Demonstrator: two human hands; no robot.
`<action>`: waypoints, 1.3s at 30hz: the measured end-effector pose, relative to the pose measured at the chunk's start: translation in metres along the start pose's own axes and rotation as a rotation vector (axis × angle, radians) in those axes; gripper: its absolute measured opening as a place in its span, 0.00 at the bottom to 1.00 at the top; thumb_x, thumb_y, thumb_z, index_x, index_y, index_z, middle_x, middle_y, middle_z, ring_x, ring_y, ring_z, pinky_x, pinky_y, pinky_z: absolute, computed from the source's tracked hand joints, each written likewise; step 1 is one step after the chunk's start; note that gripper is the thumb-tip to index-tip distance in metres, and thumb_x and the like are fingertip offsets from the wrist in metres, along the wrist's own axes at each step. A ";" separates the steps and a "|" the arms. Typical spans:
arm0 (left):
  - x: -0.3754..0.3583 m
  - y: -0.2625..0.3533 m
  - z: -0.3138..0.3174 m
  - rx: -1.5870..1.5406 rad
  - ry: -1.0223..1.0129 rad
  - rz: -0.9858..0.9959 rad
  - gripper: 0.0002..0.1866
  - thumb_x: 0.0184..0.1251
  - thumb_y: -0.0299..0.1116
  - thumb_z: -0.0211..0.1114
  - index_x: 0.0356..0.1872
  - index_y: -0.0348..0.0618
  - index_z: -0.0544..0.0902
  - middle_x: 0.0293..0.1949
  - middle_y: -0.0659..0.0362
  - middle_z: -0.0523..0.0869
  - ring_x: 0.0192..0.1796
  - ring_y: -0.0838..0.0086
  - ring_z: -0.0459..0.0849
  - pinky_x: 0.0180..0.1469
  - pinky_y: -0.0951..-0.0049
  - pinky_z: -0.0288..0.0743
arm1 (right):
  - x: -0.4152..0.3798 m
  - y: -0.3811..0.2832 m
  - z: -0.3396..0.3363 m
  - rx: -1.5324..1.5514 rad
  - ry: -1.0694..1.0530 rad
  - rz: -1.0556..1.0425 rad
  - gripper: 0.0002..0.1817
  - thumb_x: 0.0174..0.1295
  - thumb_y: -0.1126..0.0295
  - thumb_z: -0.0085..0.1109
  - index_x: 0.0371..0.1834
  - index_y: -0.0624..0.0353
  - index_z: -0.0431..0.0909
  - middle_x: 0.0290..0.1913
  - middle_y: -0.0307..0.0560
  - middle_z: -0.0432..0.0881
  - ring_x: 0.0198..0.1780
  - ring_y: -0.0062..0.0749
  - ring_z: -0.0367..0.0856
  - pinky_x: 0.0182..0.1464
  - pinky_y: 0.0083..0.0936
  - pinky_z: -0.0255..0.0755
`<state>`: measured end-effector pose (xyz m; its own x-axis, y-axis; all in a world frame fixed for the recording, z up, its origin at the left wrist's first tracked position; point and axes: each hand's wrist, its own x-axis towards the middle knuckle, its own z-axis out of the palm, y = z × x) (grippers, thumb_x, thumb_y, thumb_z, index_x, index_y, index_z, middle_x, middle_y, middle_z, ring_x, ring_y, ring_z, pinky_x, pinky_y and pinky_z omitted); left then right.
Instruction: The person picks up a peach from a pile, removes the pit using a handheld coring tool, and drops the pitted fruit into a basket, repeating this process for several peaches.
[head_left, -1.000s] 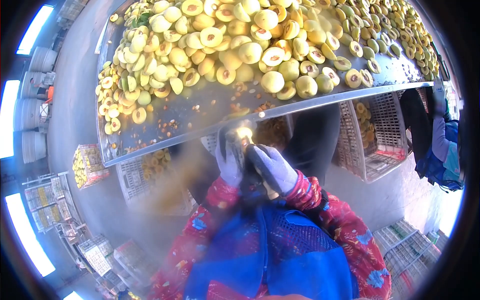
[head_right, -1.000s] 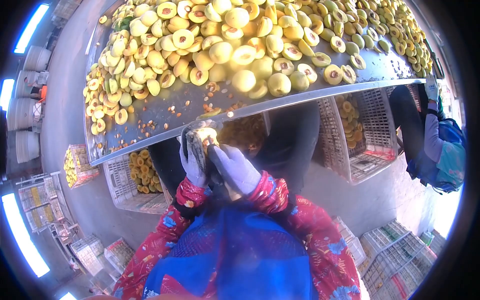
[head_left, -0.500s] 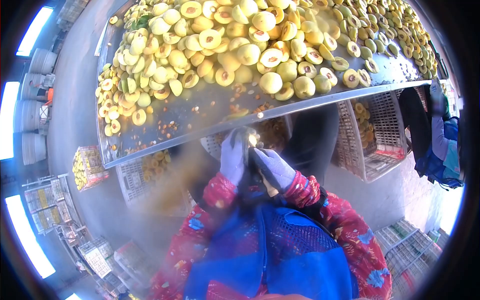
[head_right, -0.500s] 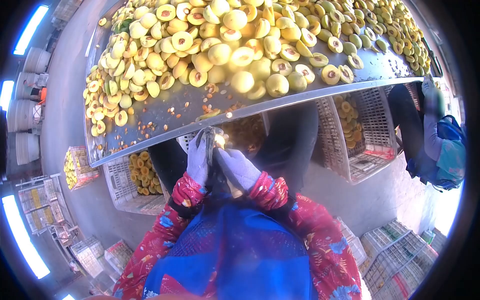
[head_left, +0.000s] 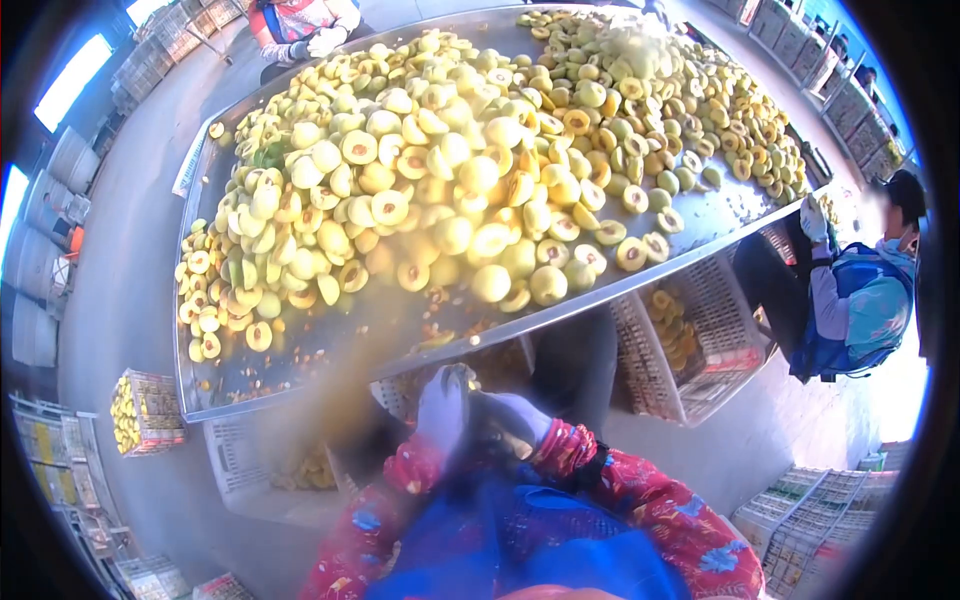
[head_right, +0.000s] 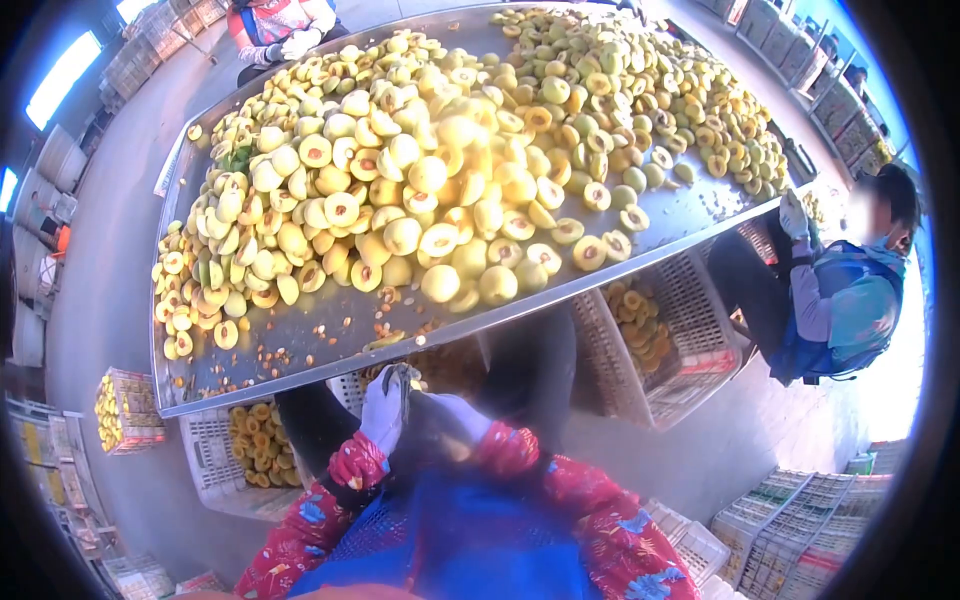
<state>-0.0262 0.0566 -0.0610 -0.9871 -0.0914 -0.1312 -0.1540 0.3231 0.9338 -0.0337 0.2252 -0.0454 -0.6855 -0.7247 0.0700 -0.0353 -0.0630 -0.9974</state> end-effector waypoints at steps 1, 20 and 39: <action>-0.007 0.029 -0.004 0.079 0.033 0.024 0.12 0.74 0.32 0.51 0.42 0.35 0.79 0.36 0.44 0.85 0.41 0.52 0.85 0.44 0.61 0.77 | -0.006 -0.003 -0.001 0.109 0.031 -0.008 0.28 0.63 0.59 0.61 0.60 0.66 0.70 0.46 0.47 0.81 0.45 0.34 0.81 0.47 0.31 0.75; -0.021 0.016 -0.013 -0.312 0.285 0.222 0.11 0.69 0.28 0.54 0.42 0.32 0.80 0.41 0.47 0.84 0.43 0.59 0.83 0.49 0.66 0.76 | 0.015 -0.040 0.027 1.831 -0.184 0.497 0.22 0.75 0.47 0.35 0.45 0.52 0.74 0.14 0.29 0.65 0.13 0.17 0.60 0.17 0.18 0.52; -0.022 -0.010 -0.043 -0.899 0.064 -0.275 0.14 0.76 0.34 0.50 0.50 0.35 0.77 0.44 0.58 0.83 0.44 0.77 0.81 0.49 0.76 0.75 | 0.036 -0.012 0.040 -0.493 0.055 0.237 0.16 0.66 0.63 0.51 0.48 0.66 0.69 0.24 0.58 0.79 0.30 0.55 0.82 0.31 0.43 0.73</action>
<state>-0.0008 0.0148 -0.0536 -0.9126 -0.1163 -0.3919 -0.2644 -0.5634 0.7828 -0.0289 0.1724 -0.0302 -0.7529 -0.6419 -0.1452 -0.2030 0.4364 -0.8766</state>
